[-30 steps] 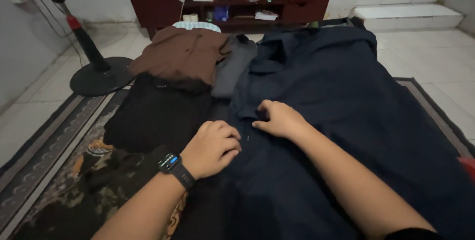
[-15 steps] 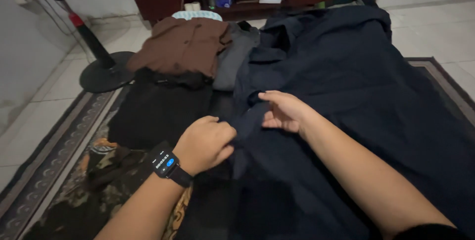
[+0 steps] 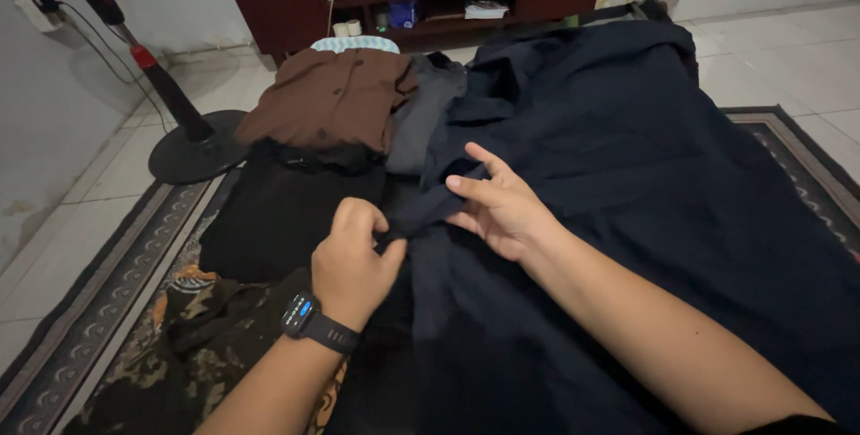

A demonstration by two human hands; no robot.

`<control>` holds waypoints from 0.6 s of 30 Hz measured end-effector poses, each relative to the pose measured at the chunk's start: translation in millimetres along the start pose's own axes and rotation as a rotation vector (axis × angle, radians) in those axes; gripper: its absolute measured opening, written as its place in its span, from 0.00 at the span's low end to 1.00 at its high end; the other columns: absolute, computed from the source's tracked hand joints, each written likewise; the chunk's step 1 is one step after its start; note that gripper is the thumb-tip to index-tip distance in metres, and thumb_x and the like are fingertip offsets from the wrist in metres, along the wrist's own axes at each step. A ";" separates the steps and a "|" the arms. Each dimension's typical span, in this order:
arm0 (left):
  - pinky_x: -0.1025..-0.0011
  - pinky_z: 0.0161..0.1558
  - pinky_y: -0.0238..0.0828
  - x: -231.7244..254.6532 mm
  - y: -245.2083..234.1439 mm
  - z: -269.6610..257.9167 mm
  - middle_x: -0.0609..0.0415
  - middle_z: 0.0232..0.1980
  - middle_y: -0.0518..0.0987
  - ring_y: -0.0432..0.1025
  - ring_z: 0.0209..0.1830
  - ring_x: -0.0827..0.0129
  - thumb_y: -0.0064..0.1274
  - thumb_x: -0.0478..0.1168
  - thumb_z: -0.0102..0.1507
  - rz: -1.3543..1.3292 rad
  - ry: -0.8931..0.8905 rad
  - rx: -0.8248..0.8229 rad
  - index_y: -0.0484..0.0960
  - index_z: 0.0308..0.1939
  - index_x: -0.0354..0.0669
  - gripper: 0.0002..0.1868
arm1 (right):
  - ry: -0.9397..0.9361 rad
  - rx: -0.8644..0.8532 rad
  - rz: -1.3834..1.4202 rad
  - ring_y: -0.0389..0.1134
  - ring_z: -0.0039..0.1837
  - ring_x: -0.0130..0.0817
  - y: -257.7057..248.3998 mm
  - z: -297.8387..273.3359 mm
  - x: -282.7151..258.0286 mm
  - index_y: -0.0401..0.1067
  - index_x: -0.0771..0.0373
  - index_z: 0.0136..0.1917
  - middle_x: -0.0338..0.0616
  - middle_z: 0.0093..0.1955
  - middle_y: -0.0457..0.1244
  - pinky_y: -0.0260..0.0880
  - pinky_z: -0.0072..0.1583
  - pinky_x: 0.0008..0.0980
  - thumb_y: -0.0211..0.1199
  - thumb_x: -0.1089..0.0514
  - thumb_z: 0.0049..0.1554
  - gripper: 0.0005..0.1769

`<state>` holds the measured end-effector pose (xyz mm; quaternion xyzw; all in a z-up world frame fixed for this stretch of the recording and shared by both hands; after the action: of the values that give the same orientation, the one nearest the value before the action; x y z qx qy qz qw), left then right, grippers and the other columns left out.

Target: The person is folding a camouflage-patterned cloth and a blue shirt on a mattress.

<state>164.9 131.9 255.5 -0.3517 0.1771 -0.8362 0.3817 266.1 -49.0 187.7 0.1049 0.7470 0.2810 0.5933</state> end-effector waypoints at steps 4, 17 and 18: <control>0.60 0.29 0.70 -13.2 3.4 1.1 0.52 0.36 0.73 0.73 0.28 0.55 0.63 0.35 0.51 0.077 -0.081 -0.013 0.71 0.32 0.43 0.14 | -0.077 -0.052 0.000 0.71 0.46 0.30 -4.6 5.1 0.7 0.45 0.49 0.83 0.39 0.45 0.67 0.76 0.51 0.37 0.69 0.66 0.53 0.53; 0.77 0.26 0.72 6.3 34.0 -4.2 0.54 0.46 0.67 0.64 0.38 0.72 0.62 0.29 0.51 -0.611 -0.027 -0.301 0.68 0.37 0.39 0.18 | -0.266 -0.022 0.049 0.67 0.48 0.24 -18.1 12.2 -1.2 0.52 0.46 0.81 0.34 0.49 0.66 0.70 0.47 0.30 0.63 0.69 0.58 0.43; 0.77 0.26 0.72 6.6 33.6 -3.3 0.54 0.46 0.67 0.64 0.38 0.72 0.62 0.29 0.51 -0.611 -0.026 -0.299 0.68 0.37 0.39 0.18 | -0.266 -0.023 0.046 0.67 0.48 0.24 -15.8 10.7 -4.2 0.52 0.46 0.81 0.34 0.49 0.66 0.70 0.47 0.30 0.63 0.69 0.58 0.43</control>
<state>176.8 105.2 237.2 -0.4514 0.1791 -0.8721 0.0599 280.2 -60.8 181.1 0.1515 0.6556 0.2870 0.6818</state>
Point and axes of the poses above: each hand's wrist, its own z-axis towards the middle knuckle, its own y-axis out of the palm, x = y × z, the point moved 8 cm from there along z, towards the middle knuckle
